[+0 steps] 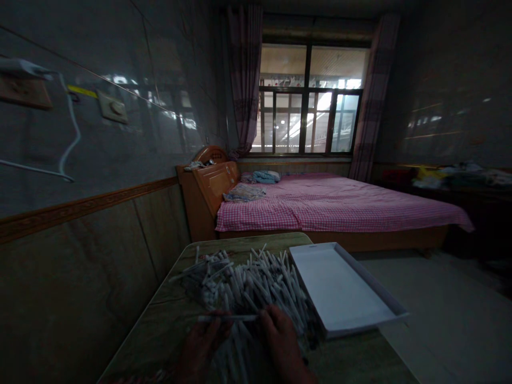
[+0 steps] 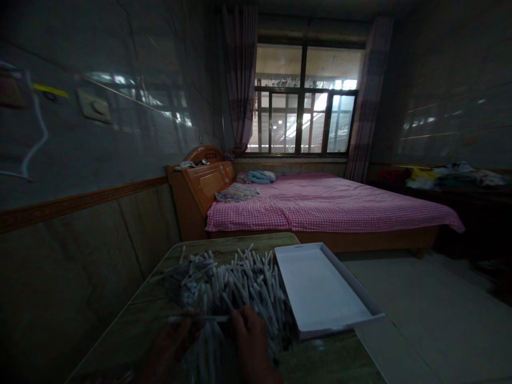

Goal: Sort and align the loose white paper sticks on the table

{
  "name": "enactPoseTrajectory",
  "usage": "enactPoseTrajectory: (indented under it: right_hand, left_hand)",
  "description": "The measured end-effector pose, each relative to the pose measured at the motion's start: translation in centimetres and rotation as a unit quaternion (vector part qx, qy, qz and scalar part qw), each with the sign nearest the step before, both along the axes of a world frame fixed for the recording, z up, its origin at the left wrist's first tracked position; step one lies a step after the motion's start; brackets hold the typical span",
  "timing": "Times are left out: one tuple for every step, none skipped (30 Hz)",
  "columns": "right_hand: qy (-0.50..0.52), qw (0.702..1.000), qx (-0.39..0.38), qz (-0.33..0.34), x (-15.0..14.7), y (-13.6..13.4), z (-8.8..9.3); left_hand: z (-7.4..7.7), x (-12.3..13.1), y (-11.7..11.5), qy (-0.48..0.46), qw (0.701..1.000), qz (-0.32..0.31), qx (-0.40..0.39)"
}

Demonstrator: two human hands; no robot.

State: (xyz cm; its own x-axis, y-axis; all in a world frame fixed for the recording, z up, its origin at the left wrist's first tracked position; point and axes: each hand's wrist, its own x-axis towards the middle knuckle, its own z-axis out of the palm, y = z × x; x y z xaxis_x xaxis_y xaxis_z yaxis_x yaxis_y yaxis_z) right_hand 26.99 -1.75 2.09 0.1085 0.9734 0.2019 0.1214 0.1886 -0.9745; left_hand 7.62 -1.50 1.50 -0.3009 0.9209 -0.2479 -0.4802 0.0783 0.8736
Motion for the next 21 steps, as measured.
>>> enactPoseTrajectory:
  right_hand:
    - [-0.008, 1.0, -0.002, -0.006, 0.0, 0.1, -0.2]
    - [-0.013, 1.0, -0.002, -0.006, 0.1, 0.1, -0.3]
    - [-0.017, 1.0, -0.002, 0.003, 0.2, 0.2, -0.3]
    - [-0.018, 1.0, 0.0, 0.015, 0.3, 0.1, -0.3]
    - [-0.018, 1.0, 0.006, 0.025, 0.4, 0.1, -0.2]
    - [-0.015, 0.999, 0.014, 0.032, 0.5, 0.0, -0.1]
    - [-0.01, 0.999, 0.021, 0.034, 0.5, -0.1, 0.0]
    - [-0.004, 0.999, 0.024, 0.03, 0.5, -0.1, 0.2]
    - [0.001, 1.0, 0.02, 0.022, 0.5, -0.1, 0.3]
    - [0.002, 1.0, 0.011, 0.013, 0.4, -0.1, 0.4]
    - [-0.001, 1.0, -0.002, 0.01, 0.4, 0.0, 0.5]
    - [-0.006, 1.0, -0.017, 0.01, 0.3, 0.1, 0.5]
    - [-0.012, 0.999, -0.03, 0.012, 0.2, 0.2, 0.5]
    - [-0.017, 0.999, -0.039, 0.015, 0.2, 0.3, 0.4]
    - [-0.02, 0.999, -0.041, 0.02, 0.2, 0.3, 0.4]
    - [-0.02, 0.999, -0.037, 0.024, 0.2, 0.3, 0.5]
    - [-0.022, 0.999, -0.029, 0.028, 0.3, 0.2, 0.5]
    - [-0.028, 0.999, -0.016, 0.031, 0.3, 0.1, 0.7]
    - [-0.035, 0.999, -0.002, 0.036, 0.4, 0.0, 0.9]
    - [-0.042, 0.998, 0.01, 0.041, 0.4, -0.2, 1.1]
    - [-0.047, 0.998, 0.019, 0.044, 0.4, -0.3, 1.3]
  left_hand:
    - [-0.4, 0.0, 0.1, -0.002, 1.0, -0.001, 0.005]
    - [-0.7, -0.1, 0.3, -0.006, 1.0, -0.003, 0.013]
    - [-1.1, -0.1, 0.4, -0.01, 1.0, -0.003, 0.018]
    - [-1.4, -0.2, 0.5, -0.011, 1.0, 0.001, 0.021]
    - [-1.7, -0.2, 0.6, -0.012, 1.0, 0.003, 0.023]
    - [-1.8, -0.2, 0.6, -0.013, 1.0, 0.006, 0.025]
    - [-1.9, -0.2, 0.6, -0.014, 0.999, 0.002, 0.029]
    - [-2.0, -0.3, 0.5, -0.015, 0.999, 0.001, 0.032]
    - [-2.0, -0.2, 0.5, -0.016, 0.999, -0.001, 0.035]
    - [-1.9, -0.2, 0.4, -0.015, 0.999, -0.004, 0.038]
    - [-2.0, -0.2, 0.4, -0.012, 0.999, -0.007, 0.04]
    - [-2.0, -0.2, 0.4, -0.008, 0.999, -0.009, 0.042]
    - [-2.1, -0.2, 0.4, -0.004, 0.999, -0.011, 0.041]
    - [-2.1, -0.2, 0.5, 0.0, 0.999, -0.01, 0.041]
    - [-2.2, -0.1, 0.5, 0.002, 0.999, -0.008, 0.039]
    - [-2.2, -0.1, 0.6, 0.001, 0.999, -0.003, 0.037]
    - [-2.2, -0.1, 0.6, -0.003, 0.999, 0.003, 0.034]
    - [-2.1, 0.0, 0.6, -0.007, 0.999, 0.01, 0.031]
    - [-1.9, 0.0, 0.5, -0.011, 0.999, 0.015, 0.026]
    - [-1.6, 0.0, 0.4, -0.013, 1.0, 0.019, 0.02]
    - [-1.3, 0.1, 0.4, -0.013, 1.0, 0.022, 0.011]
